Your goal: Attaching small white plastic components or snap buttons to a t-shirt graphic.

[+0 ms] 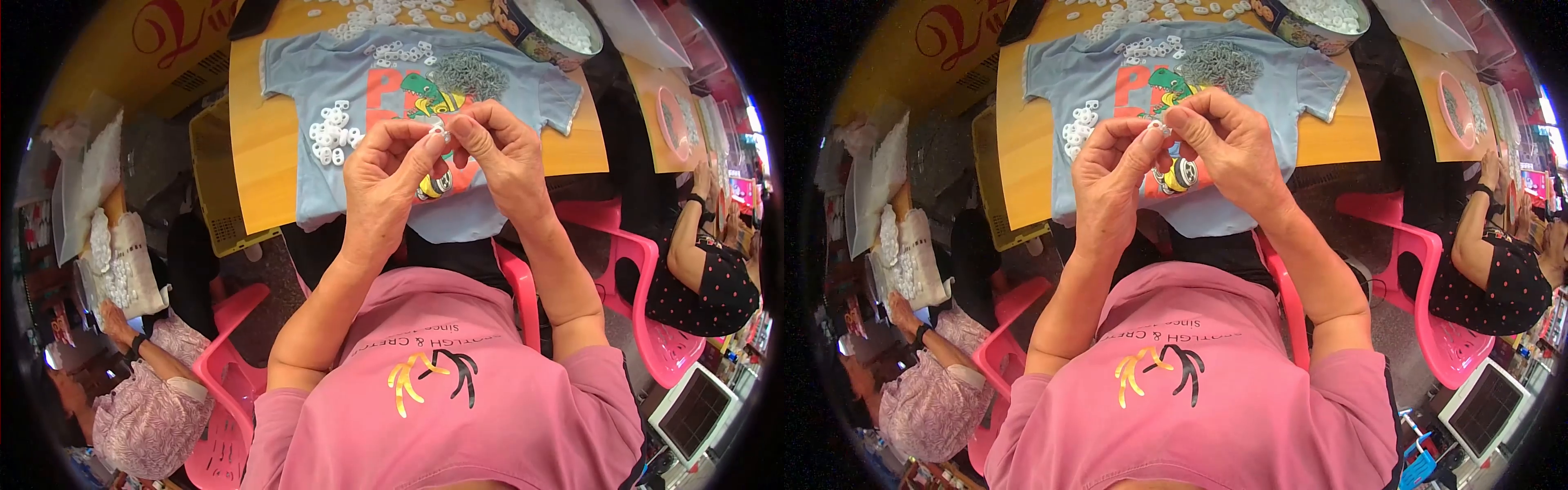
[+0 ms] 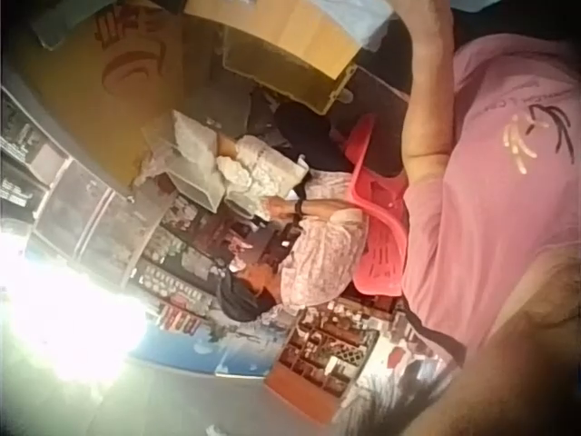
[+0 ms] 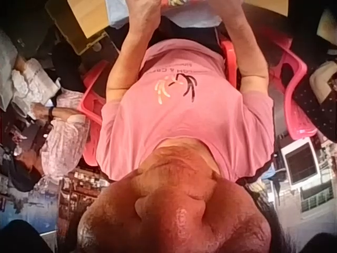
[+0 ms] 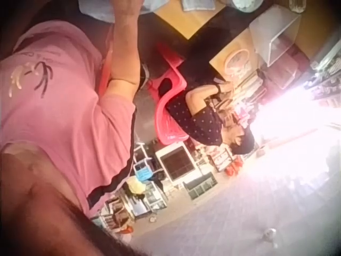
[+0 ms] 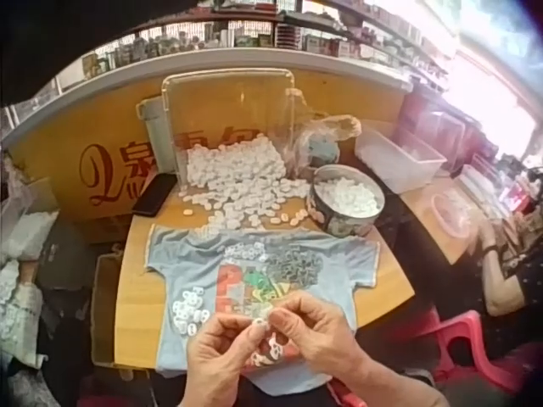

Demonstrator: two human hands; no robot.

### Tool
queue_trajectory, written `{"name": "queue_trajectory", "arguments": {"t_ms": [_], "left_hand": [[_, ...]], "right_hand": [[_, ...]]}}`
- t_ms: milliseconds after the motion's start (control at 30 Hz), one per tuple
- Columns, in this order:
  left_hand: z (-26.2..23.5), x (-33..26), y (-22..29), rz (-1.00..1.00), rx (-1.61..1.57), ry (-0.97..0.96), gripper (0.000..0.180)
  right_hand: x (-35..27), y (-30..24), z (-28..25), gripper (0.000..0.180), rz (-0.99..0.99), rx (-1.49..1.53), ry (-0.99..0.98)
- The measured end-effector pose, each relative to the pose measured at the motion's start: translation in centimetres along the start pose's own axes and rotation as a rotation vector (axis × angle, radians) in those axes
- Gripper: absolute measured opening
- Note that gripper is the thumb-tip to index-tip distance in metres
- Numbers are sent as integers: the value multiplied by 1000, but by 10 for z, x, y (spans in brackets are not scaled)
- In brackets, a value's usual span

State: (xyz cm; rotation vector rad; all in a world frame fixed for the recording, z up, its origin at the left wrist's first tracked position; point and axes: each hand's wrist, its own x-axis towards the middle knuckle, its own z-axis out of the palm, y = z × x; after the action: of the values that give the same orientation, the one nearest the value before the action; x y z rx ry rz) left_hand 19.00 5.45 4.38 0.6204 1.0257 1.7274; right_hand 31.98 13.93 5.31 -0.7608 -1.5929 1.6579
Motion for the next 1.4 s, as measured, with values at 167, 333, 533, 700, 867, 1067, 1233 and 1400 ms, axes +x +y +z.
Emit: {"name": "queue_trajectory", "arguments": {"t_ms": [167, 333, 533, 700, 867, 1067, 1233, 1400], "left_hand": [[-1, 0, 1, 6, -5, -5, 16], [0, 0, 2, 12, 34, -18, 16], [0, 1, 2, 11, 49, -18, 15], [0, 0, 3, 25, 115, -6, 14], [1, -2, 1, 79, 205, 21, 12], [1, -1, 1, 116, 243, 43, 10], [-5, 5, -5, 115, 322, 74, 11], [-16, 12, -12, -21, 123, 31, 14]], "right_hand": [[2, 2, -1, 20, 32, 46, -30], [2, 2, -1, 19, 25, 31, -24], [2, 1, 0, 19, 12, -24, -12], [-2, -1, 5, 17, -51, -126, 27], [0, 4, 3, 14, -221, -324, 29], [0, 4, 5, 14, -191, -284, 26], [3, 18, 8, 15, -96, -232, 49], [5, 13, 5, 21, 20, -217, 3]]}}
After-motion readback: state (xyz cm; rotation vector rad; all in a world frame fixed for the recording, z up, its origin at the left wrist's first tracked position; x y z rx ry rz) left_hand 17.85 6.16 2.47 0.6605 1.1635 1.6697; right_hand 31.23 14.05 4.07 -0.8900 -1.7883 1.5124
